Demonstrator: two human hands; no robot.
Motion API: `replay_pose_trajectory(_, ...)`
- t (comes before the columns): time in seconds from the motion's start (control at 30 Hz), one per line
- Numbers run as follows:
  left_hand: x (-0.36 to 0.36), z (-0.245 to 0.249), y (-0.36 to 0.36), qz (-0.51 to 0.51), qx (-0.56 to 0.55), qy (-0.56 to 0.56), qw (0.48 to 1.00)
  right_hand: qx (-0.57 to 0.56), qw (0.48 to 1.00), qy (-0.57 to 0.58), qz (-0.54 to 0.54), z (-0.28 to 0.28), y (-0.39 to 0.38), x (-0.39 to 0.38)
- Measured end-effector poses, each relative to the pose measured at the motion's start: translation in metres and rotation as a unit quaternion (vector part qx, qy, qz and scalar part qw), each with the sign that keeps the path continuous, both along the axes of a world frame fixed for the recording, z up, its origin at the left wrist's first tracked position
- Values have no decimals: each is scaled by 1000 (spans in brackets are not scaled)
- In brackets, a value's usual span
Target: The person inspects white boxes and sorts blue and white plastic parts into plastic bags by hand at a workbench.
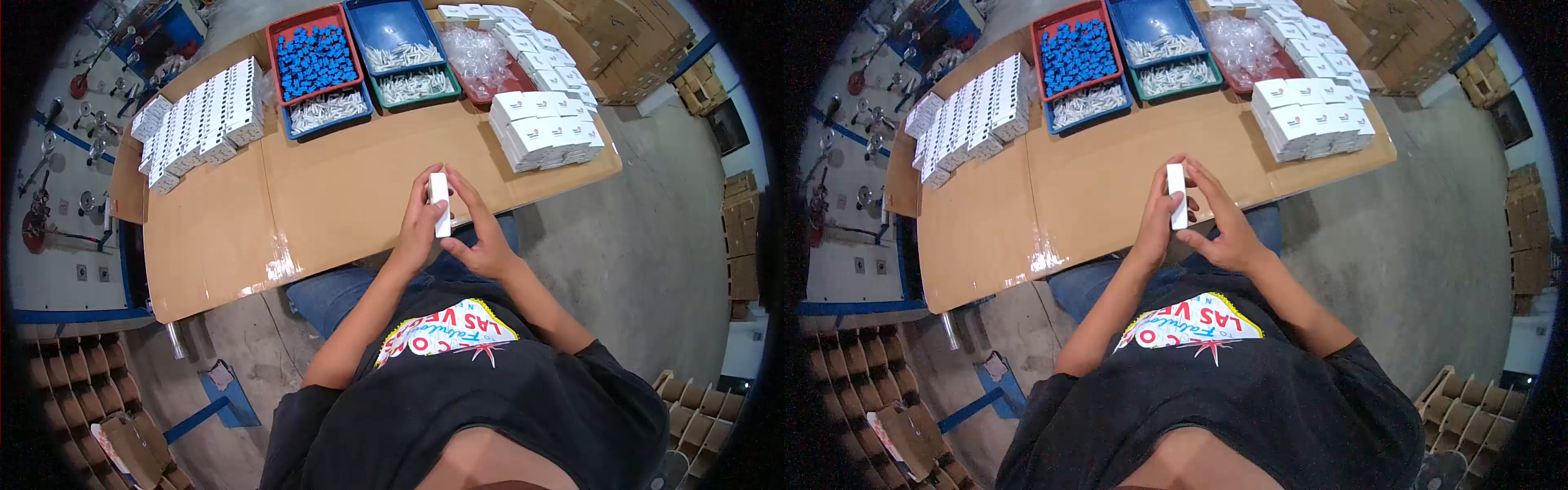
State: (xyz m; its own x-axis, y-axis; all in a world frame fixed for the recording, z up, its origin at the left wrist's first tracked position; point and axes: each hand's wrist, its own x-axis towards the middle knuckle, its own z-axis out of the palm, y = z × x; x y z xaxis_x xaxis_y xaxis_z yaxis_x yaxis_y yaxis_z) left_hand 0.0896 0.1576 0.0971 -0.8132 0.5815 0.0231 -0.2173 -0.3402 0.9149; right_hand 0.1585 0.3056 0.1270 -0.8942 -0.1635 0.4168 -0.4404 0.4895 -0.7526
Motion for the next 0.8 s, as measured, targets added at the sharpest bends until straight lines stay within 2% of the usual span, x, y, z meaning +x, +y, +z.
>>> replay_pose_trajectory(0.03,2,1,1,1,-1,3,1000,-8,1000,29,-2,-1,0,-3)
replay_pose_trajectory(0.1,7,8,2,42,18,51,998,-24,1000,14,-10,-13,-1,-6)
replay_pose_trajectory(0.17,9,16,-2,18,15,41,999,74,992,106,-15,-20,-2,-14)
replay_pose_trajectory(0.27,13,24,-5,40,20,76,996,57,990,127,-4,-25,-8,-20)
replay_pose_trajectory(0.37,17,35,-8,40,-6,69,997,24,989,146,21,-26,-8,-21)
replay_pose_trajectory(0.43,20,42,-8,64,-76,178,979,11,986,161,33,-26,-8,-24)
replay_pose_trajectory(0.5,20,47,-6,72,-41,177,981,15,980,197,37,-24,-4,-30)
replay_pose_trajectory(0.57,16,51,-8,72,-128,203,968,9,979,201,35,-31,-5,-34)
replay_pose_trajectory(0.6,15,53,-5,74,-126,207,967,-11,978,206,26,-35,-8,-36)
replay_pose_trajectory(0.67,16,56,0,68,-45,170,982,-48,977,209,6,-39,-13,-37)
replay_pose_trajectory(0.8,14,57,-2,46,-73,122,989,-13,973,231,-15,-44,-7,-43)
